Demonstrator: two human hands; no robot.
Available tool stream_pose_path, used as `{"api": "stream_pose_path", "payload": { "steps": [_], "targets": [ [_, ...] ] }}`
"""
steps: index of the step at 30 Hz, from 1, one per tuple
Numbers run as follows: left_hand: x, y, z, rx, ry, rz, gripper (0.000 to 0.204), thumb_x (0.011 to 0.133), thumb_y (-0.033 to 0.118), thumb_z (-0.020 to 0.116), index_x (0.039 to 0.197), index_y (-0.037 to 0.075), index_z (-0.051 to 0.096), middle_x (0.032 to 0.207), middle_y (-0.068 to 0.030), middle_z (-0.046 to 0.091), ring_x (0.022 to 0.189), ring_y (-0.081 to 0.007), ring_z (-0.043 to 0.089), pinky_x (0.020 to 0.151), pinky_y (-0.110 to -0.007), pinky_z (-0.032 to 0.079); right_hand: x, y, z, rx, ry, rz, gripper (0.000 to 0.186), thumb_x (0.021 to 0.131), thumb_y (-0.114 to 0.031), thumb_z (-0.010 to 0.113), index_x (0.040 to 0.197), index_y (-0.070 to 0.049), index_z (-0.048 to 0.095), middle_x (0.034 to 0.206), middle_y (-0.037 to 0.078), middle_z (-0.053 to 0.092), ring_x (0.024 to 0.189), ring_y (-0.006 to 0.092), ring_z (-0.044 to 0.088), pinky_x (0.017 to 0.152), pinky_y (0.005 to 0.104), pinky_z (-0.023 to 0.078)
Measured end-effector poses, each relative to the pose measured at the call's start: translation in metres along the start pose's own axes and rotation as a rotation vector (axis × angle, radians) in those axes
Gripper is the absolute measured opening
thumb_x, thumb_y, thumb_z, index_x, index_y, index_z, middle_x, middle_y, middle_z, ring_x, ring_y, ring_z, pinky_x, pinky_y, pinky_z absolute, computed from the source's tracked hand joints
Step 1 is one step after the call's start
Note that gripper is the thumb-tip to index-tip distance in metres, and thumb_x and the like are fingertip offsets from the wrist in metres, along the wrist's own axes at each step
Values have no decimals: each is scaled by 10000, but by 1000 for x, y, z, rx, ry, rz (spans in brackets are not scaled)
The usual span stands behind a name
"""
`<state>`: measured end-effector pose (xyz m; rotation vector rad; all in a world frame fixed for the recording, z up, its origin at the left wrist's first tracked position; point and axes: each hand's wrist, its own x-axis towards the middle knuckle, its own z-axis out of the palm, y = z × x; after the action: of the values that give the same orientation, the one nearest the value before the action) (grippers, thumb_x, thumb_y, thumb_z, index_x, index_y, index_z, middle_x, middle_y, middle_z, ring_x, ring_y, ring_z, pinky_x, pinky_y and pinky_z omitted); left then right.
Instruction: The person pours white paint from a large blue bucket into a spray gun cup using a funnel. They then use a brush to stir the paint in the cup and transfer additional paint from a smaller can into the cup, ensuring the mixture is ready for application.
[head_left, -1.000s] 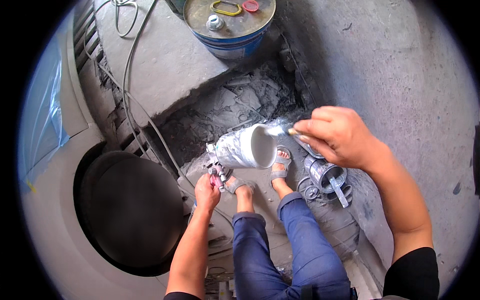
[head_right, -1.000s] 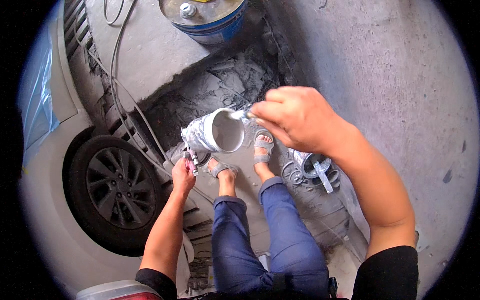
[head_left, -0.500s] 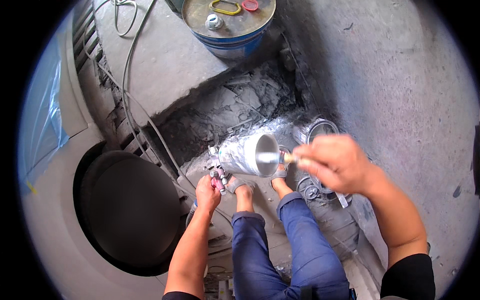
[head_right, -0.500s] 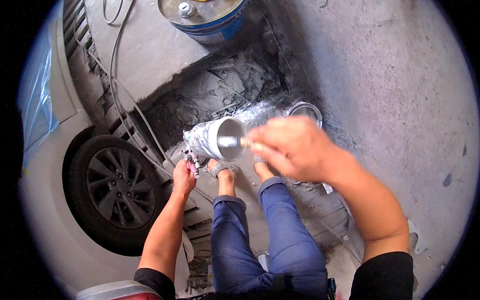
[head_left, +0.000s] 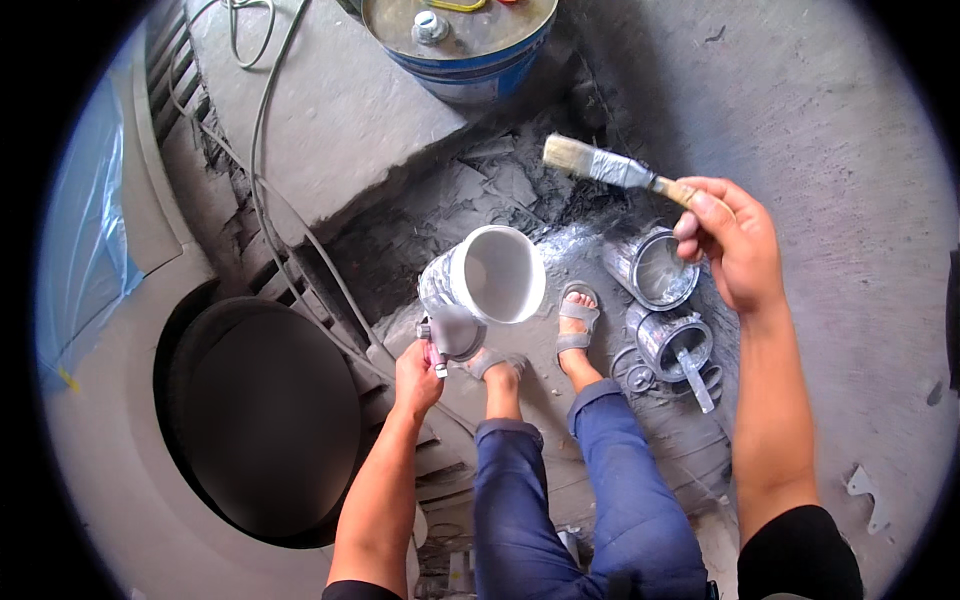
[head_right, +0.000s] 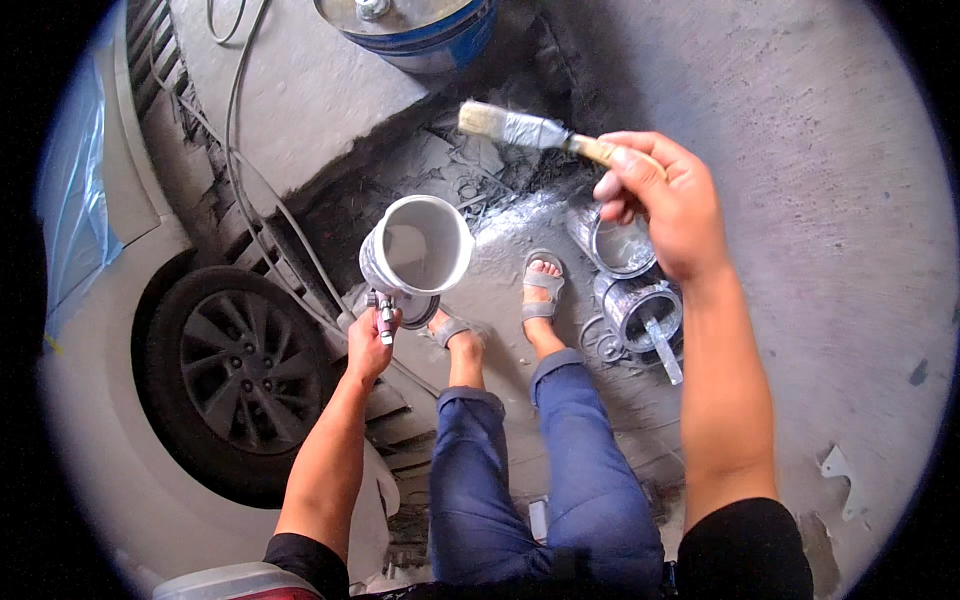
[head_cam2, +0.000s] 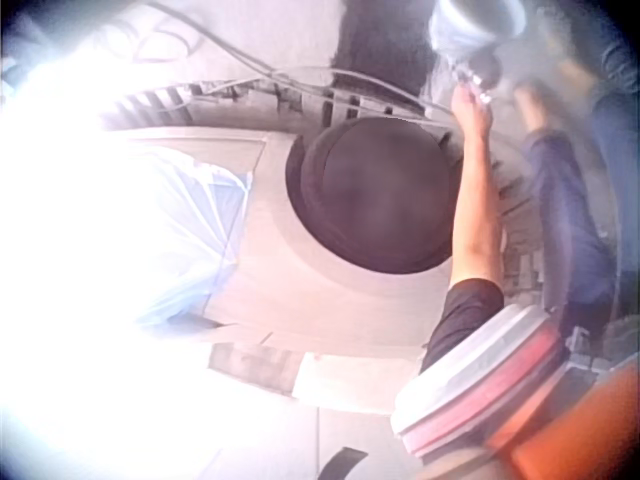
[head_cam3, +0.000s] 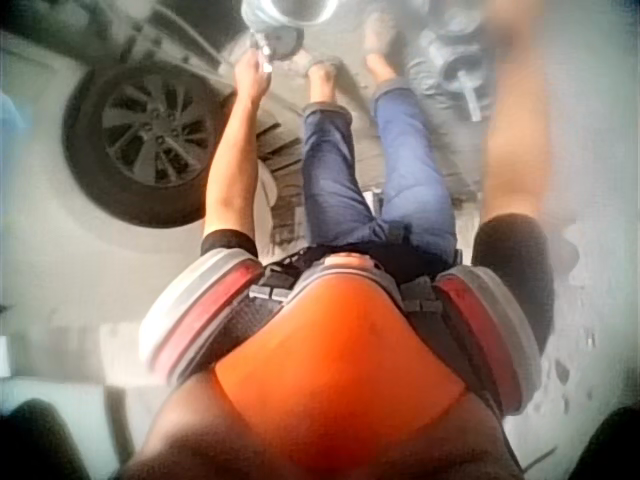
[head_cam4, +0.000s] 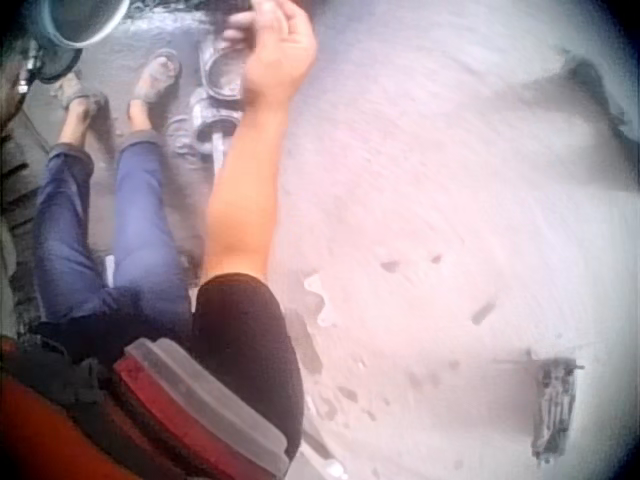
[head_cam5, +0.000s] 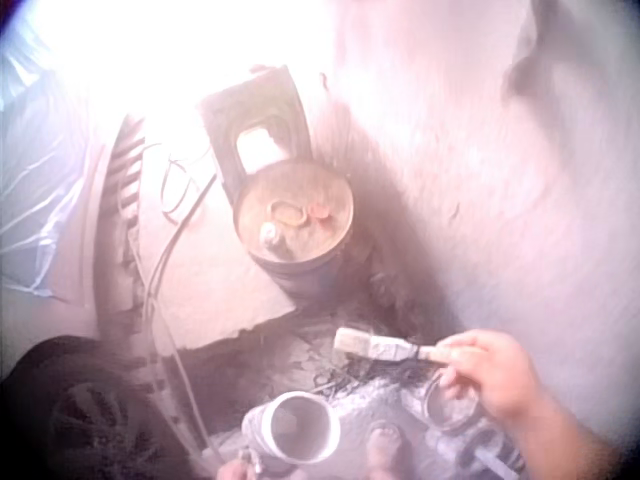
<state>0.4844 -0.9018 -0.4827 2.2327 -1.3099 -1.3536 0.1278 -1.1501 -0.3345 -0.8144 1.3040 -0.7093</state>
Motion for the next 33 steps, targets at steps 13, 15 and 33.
{"api": "stream_pose_path", "payload": {
  "steps": [13,15,33],
  "targets": [
    [13,55,-18,-420,-323,-67,191,912,177,607,803,25,573,694,15,518,653,-92,452,604,-266,399,-22,225,22,123,237,207,215,972,-88,486,1149,-19,587,910,81,659,754,129,639,641,247,511],
    [13,62,-20,-420,-354,-79,197,914,196,605,804,34,580,699,17,536,650,-88,465,599,-266,396,-48,220,48,282,77,289,228,957,-112,525,1152,-9,583,924,64,662,817,146,656,706,271,533],
    [54,34,37,-366,-175,-31,315,968,125,532,1237,46,387,1052,-51,522,977,-197,645,635,-298,513,-88,240,36,622,298,321,364,855,-101,720,1162,-19,542,963,37,631,767,99,600,666,233,494]
  ]
}}
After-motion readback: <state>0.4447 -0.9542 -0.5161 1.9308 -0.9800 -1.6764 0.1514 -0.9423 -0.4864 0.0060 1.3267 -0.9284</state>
